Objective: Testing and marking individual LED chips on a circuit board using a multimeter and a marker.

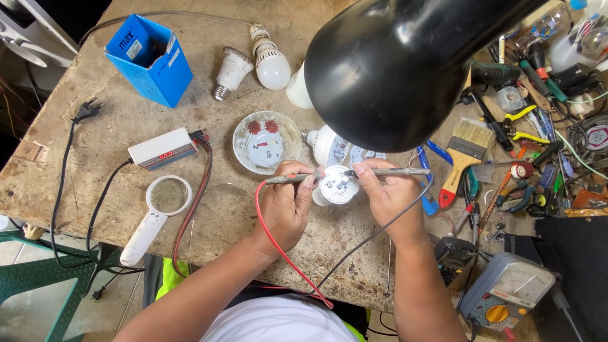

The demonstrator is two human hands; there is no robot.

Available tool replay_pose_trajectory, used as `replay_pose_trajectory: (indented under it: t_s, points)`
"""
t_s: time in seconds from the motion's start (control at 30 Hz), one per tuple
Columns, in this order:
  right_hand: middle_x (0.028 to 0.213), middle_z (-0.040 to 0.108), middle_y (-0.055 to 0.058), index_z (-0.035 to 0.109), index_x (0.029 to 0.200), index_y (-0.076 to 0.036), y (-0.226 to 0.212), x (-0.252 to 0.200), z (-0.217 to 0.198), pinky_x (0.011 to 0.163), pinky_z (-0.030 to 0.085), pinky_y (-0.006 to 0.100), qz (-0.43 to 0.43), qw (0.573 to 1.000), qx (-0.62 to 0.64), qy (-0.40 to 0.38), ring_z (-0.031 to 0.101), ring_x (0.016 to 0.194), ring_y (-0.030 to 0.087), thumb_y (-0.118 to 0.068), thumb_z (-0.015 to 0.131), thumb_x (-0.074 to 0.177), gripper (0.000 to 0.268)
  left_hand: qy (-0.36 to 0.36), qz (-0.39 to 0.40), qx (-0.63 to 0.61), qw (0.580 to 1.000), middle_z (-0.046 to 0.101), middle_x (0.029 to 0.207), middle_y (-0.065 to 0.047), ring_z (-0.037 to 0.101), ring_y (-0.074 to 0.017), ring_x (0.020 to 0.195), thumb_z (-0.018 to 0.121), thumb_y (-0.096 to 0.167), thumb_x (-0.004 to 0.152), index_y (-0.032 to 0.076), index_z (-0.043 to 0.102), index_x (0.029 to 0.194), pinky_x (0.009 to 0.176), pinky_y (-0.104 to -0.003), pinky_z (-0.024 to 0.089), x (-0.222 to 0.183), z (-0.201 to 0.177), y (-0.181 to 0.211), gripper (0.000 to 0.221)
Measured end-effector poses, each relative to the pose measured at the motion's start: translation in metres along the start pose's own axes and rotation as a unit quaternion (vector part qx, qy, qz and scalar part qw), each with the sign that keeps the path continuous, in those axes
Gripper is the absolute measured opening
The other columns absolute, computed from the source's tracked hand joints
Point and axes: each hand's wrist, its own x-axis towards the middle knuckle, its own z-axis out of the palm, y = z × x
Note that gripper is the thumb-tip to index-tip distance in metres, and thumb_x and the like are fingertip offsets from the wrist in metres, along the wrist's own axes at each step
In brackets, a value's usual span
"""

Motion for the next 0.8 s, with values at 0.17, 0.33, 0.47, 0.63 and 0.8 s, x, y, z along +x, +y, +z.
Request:
replay_pose_trajectory:
  t_s: [0.17, 0.33, 0.47, 0.63, 0.8]
  points:
    - [0.075, 0.075, 0.011, 0.078, 0.092, -0.011, 0.001, -0.001, 0.0, 0.076, 0.057, 0.039, -0.003, 1.0, -0.009, 0.006, 0.075, 0.076, 0.03, -0.024, 0.072, 0.1, 0.016, -0.002, -0.004, 0.011, 1.0, 0.06, 0.1, -0.016, 0.072, -0.0357, 0.091, 0.048, 0.016, 0.107, 0.002, 0.054, 0.11, 0.074, -0.04, 0.063, -0.002, 0.002, -0.003, 0.015]
    - [0.074, 0.074, 0.012, 0.077, 0.091, -0.011, -0.002, -0.004, -0.002, 0.075, 0.057, 0.038, -0.002, 1.0, -0.019, 0.02, 0.075, 0.076, 0.03, -0.023, 0.07, 0.101, 0.018, -0.005, -0.007, -0.02, 1.0, 0.062, 0.1, -0.018, 0.073, -0.0356, 0.092, 0.047, 0.015, 0.107, 0.001, 0.055, 0.11, 0.077, -0.04, 0.063, 0.003, 0.007, -0.005, 0.017]
    - [0.071, 0.074, 0.009, 0.076, 0.09, -0.012, 0.003, -0.006, -0.001, 0.077, 0.057, 0.038, 0.036, 0.998, -0.017, 0.044, 0.075, 0.075, 0.027, -0.023, 0.066, 0.104, 0.02, -0.011, 0.006, -0.006, 1.0, 0.065, 0.104, -0.017, 0.072, -0.0374, 0.098, 0.048, 0.016, 0.107, 0.001, 0.055, 0.111, 0.084, -0.041, 0.06, 0.002, 0.005, -0.004, 0.017]
    - [0.07, 0.073, 0.009, 0.075, 0.091, -0.015, 0.008, -0.004, 0.004, 0.077, 0.057, 0.039, 0.033, 0.998, -0.014, 0.043, 0.075, 0.078, 0.03, -0.024, 0.066, 0.103, 0.018, -0.014, -0.012, 0.004, 1.0, 0.061, 0.1, -0.016, 0.071, -0.0359, 0.09, 0.047, 0.015, 0.107, 0.001, 0.054, 0.112, 0.078, -0.042, 0.061, -0.003, 0.002, -0.003, 0.016]
    - [0.072, 0.075, 0.012, 0.076, 0.092, -0.012, 0.008, -0.003, 0.004, 0.077, 0.058, 0.039, 0.033, 0.999, -0.022, 0.035, 0.076, 0.08, 0.03, -0.024, 0.067, 0.103, 0.019, -0.005, -0.013, -0.007, 1.0, 0.061, 0.1, -0.017, 0.071, -0.0336, 0.09, 0.047, 0.012, 0.107, 0.0, 0.054, 0.111, 0.078, -0.039, 0.062, -0.004, 0.005, -0.008, 0.014]
